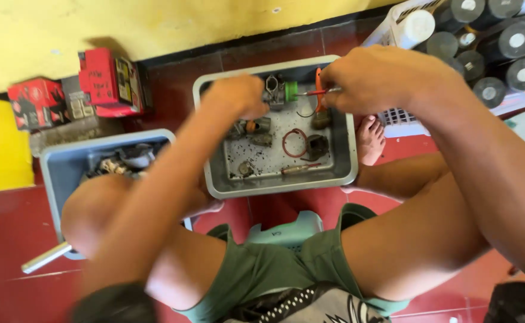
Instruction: Disassembling and cleaning a motorcycle carburetor using a screwdriver and a brush.
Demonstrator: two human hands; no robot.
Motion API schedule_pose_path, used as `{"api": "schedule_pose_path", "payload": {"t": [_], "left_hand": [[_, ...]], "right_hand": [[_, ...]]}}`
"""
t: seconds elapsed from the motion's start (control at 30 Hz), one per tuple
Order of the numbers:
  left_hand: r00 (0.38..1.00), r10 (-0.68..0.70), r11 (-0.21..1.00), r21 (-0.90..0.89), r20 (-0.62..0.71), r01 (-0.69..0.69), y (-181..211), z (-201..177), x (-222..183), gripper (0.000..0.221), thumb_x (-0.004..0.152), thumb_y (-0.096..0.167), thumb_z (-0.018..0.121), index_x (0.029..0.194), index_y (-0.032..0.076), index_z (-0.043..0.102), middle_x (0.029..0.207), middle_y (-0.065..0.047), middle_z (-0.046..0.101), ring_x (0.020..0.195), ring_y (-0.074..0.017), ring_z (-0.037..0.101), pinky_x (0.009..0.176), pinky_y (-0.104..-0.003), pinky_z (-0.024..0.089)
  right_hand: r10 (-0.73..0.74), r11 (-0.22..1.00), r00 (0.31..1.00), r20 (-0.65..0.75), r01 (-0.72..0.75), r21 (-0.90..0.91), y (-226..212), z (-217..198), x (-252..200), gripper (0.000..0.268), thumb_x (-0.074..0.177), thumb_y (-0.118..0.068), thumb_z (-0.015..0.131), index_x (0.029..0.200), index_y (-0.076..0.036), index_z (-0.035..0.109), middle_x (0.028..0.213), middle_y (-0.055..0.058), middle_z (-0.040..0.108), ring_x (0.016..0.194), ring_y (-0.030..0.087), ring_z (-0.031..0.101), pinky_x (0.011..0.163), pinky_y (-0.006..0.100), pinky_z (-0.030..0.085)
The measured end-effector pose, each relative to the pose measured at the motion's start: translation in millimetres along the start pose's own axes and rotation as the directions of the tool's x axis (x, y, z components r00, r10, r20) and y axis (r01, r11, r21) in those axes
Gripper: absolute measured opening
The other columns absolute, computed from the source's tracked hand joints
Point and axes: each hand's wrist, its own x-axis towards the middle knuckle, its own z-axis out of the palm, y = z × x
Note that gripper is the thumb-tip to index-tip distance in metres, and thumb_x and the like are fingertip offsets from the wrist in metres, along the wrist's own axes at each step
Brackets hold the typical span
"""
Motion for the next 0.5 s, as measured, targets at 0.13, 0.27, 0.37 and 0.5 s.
{"api": "schedule_pose_path", "payload": {"t": [0.13,0.27,0.37,0.5], "left_hand": [[0.997,-0.079,0.995,-0.068,-0.026,0.077,-9,65,113,0.039,0.098,0.025,0.050,0.127,0.004,0.066,0.129,-0.017,0.067,0.119,-0.0390,0.065,0.095,-0.049,0.056],[0.970,-0.209,0.851,-0.513,-0.129,0.115,-6,110,163,0.098,0.091,0.063,0.063,0.160,0.008,0.022,0.164,-0.017,0.029,0.146,-0.0399,0.036,0.114,-0.056,0.042],[0.937,-0.315,0.614,-0.785,-0.150,0.081,7,121,175,0.127,0.073,0.070,0.075,0.163,0.006,0.011,0.166,-0.020,0.028,0.149,-0.0391,0.034,0.118,-0.053,0.037],[0.813,-0.535,0.255,-0.961,-0.229,-0.104,14,138,220,0.125,0.066,0.054,0.089,0.156,-0.002,0.022,0.153,-0.025,0.047,0.138,-0.0412,0.049,0.109,-0.051,0.047]], "right_hand": [[-0.026,0.998,0.999,0.032,0.024,0.057,2,0,-5,0.034,0.100,-0.033,0.044,0.108,-0.006,0.064,0.106,0.020,0.073,0.093,0.041,0.072,0.082,0.053,0.055],[-0.187,0.955,0.981,0.047,0.192,-0.226,24,18,6,0.032,0.076,-0.024,0.068,0.102,-0.007,0.058,0.080,0.013,0.064,0.079,0.042,0.069,0.062,0.048,0.055],[-0.198,0.959,0.979,0.051,0.204,-0.197,24,4,-6,0.053,0.070,-0.025,0.086,0.113,-0.013,0.059,0.088,0.007,0.067,0.084,0.035,0.072,0.061,0.046,0.055],[0.060,0.993,0.996,0.059,-0.066,0.100,22,-21,-23,0.026,0.101,-0.034,0.042,0.093,-0.012,0.051,0.070,-0.001,0.086,0.079,0.035,0.066,0.067,0.041,0.048]]}}
